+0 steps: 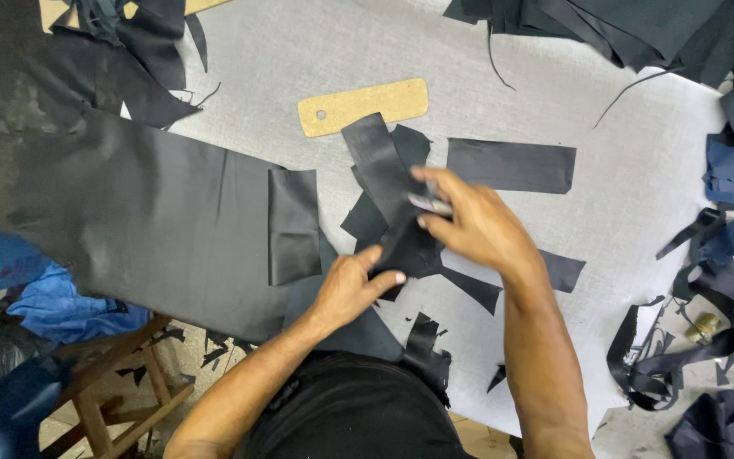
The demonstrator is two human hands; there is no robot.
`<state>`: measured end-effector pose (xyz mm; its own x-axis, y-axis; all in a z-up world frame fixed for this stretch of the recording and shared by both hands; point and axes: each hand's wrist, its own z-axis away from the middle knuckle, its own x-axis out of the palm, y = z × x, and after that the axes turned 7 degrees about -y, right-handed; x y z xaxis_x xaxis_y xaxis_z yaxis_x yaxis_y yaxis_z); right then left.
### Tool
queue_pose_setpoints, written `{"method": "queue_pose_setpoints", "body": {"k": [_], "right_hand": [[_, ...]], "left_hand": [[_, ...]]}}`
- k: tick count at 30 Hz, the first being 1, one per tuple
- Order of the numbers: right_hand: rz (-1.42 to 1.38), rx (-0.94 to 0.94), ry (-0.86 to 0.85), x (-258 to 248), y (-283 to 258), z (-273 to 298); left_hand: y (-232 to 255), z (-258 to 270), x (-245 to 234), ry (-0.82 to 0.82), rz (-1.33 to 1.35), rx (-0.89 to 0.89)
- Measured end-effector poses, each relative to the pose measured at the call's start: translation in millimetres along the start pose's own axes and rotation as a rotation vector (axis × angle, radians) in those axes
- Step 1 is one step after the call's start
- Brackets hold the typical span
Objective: The person cuts black leather pieces on a worktable using a utility knife and a wooden template. They repeatedly position the template, cut along its edges, and remove the cut pieces, accumulating a pile of offcuts.
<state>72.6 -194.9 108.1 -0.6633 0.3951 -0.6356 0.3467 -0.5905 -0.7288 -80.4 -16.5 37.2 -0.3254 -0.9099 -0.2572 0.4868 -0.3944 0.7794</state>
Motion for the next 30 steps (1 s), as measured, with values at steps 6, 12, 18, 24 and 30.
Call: {"method": "queue_pose_setpoints", "body": {"k": [6, 12, 18, 24, 30], "right_hand": [[-0.124, 0.195, 0.378, -9, 2, -53], [-0.153, 0.282, 0.428, 7, 45, -1], [-0.088, 0.428, 0.614, 47, 97, 97], [0.024, 0.611, 0.800, 74, 115, 148], [0.123, 0.538, 0.927, 46, 124, 127]], "left_hand": [[6, -30, -64, 0.639, -0.416, 0.244], [17, -79, -66, 0.744, -0.494, 0.241], [37, -95, -34, 0.609, -0.494, 0.192], [56, -96, -42, 0.524, -0.573, 0.161], [60, -99, -17, 0.428, -0.622, 0.227]]}}
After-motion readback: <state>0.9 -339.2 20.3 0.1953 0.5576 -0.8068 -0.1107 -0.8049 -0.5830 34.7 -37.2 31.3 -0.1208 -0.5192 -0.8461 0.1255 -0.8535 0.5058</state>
